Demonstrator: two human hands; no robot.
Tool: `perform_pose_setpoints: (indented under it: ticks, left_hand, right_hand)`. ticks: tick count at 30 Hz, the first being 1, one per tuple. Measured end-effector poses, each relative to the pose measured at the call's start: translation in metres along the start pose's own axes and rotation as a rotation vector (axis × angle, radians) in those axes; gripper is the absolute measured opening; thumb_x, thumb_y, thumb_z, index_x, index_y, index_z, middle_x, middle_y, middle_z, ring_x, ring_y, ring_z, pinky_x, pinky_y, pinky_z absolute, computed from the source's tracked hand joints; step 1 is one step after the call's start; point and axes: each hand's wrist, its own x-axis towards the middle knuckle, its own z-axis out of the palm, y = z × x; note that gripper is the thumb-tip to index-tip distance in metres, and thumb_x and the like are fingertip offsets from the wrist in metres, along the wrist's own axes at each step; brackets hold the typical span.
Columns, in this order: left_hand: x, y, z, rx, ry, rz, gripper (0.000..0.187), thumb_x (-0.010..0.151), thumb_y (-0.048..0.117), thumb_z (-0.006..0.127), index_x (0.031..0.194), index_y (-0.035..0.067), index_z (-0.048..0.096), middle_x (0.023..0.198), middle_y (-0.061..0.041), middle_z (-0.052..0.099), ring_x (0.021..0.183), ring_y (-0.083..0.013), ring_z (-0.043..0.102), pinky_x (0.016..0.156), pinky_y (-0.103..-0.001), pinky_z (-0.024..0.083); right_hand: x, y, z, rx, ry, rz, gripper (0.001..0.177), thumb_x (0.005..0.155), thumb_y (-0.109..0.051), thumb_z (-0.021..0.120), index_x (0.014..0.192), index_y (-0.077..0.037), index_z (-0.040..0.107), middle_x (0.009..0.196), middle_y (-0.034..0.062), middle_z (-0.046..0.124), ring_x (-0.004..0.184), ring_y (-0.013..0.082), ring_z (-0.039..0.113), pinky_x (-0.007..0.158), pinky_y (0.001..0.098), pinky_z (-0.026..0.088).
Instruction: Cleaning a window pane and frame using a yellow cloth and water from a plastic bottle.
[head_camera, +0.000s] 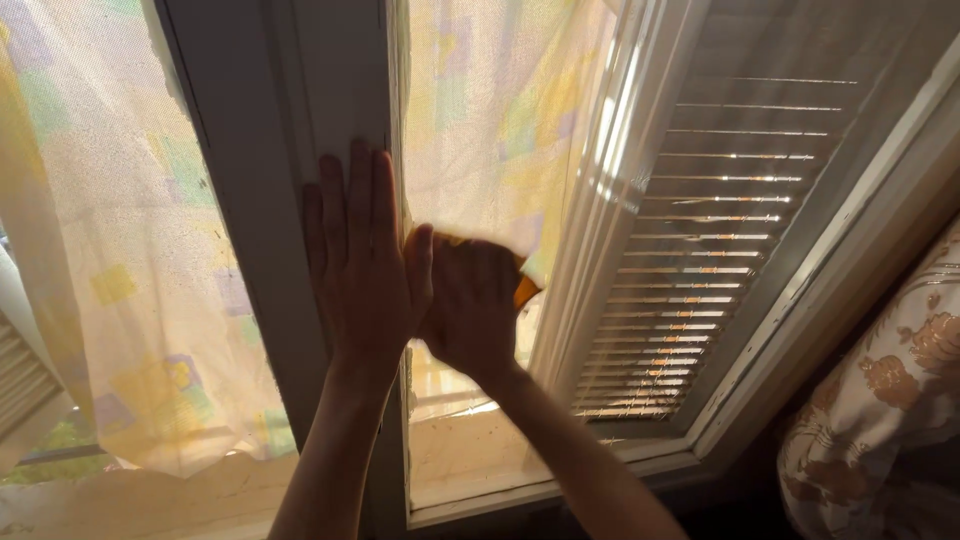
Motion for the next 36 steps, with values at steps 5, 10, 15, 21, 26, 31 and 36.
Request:
perform_pose_setpoints:
  ticks: [5, 10, 15, 21, 26, 31, 36]
  left_hand:
    - [-0.016, -0.002, 0.003, 0.079, -0.040, -0.018, 0.067, 0.107, 0.032, 0.067, 0.159, -0.001, 0.040, 0.165, -0.018, 0.037, 0.155, -0.0385, 0.032, 0.129, -0.055, 0.029]
    - [-0.017, -0.009, -0.017, 0.033, -0.146, 0.018, 0.071, 0.104, 0.024, 0.071, 0.161, 0.000, 0.035, 0.168, -0.019, 0.033, 0.157, -0.0387, 0.030, 0.131, -0.053, 0.028]
    - [-0.039, -0.018, -0.018, -0.022, -0.234, 0.030, 0.071, 0.103, 0.024, 0.068, 0.161, 0.001, 0.034, 0.169, -0.017, 0.032, 0.158, -0.0371, 0.027, 0.130, -0.053, 0.027]
    - [-0.052, -0.022, -0.026, -0.115, -0.290, -0.009, 0.070, 0.101, 0.035, 0.064, 0.158, 0.003, 0.039, 0.167, -0.013, 0.034, 0.156, -0.0358, 0.027, 0.128, -0.053, 0.028]
    - [-0.067, -0.016, -0.024, -0.100, -0.255, -0.018, 0.068, 0.103, 0.038, 0.061, 0.157, 0.002, 0.040, 0.166, -0.014, 0.035, 0.156, -0.0360, 0.028, 0.127, -0.052, 0.029]
    - [-0.102, -0.012, -0.020, -0.100, -0.204, -0.064, 0.064, 0.103, 0.034, 0.061, 0.155, 0.002, 0.042, 0.163, -0.016, 0.039, 0.153, -0.0382, 0.035, 0.124, -0.052, 0.037]
    - [-0.110, -0.006, -0.022, -0.146, -0.162, -0.149, 0.050, 0.102, 0.011, 0.056, 0.151, 0.006, 0.052, 0.158, -0.014, 0.049, 0.149, -0.0396, 0.043, 0.118, -0.050, 0.047]
  right_hand:
    - [-0.025, 0.015, 0.014, 0.030, 0.158, -0.153, 0.045, 0.102, -0.039, 0.055, 0.137, -0.010, 0.056, 0.132, 0.0125, 0.059, 0.122, 0.0380, 0.055, 0.109, 0.0588, 0.039]
    - [-0.017, 0.083, -0.004, -0.110, -0.199, 0.141, 0.049, 0.104, -0.030, 0.047, 0.146, -0.008, 0.057, 0.138, 0.0178, 0.056, 0.135, 0.0412, 0.051, 0.122, 0.0621, 0.033]
    - [-0.027, 0.099, 0.001, -0.145, 0.190, 0.151, 0.063, 0.109, -0.040, 0.032, 0.161, -0.006, 0.037, 0.164, 0.0237, 0.038, 0.154, 0.0540, 0.025, 0.130, 0.0670, 0.012]
    - [-0.011, 0.031, 0.013, -0.088, 0.046, 0.054, 0.051, 0.105, -0.036, 0.051, 0.147, -0.008, 0.051, 0.149, 0.0199, 0.049, 0.138, 0.0497, 0.041, 0.117, 0.0650, 0.027]
    - [-0.090, -0.001, 0.034, 0.121, 0.013, -0.071, 0.035, 0.106, -0.031, 0.057, 0.135, -0.013, 0.064, 0.136, 0.0060, 0.060, 0.121, 0.0321, 0.055, 0.107, 0.0545, 0.041]
    - [-0.116, 0.030, 0.030, 0.099, -0.012, -0.115, 0.045, 0.103, -0.046, 0.054, 0.137, -0.018, 0.064, 0.132, 0.0050, 0.061, 0.121, 0.0297, 0.056, 0.109, 0.0551, 0.040]
    - [-0.055, 0.057, 0.004, -0.182, 0.110, 0.123, 0.051, 0.105, -0.032, 0.045, 0.144, -0.001, 0.053, 0.137, 0.0248, 0.057, 0.128, 0.0490, 0.049, 0.116, 0.0643, 0.030]
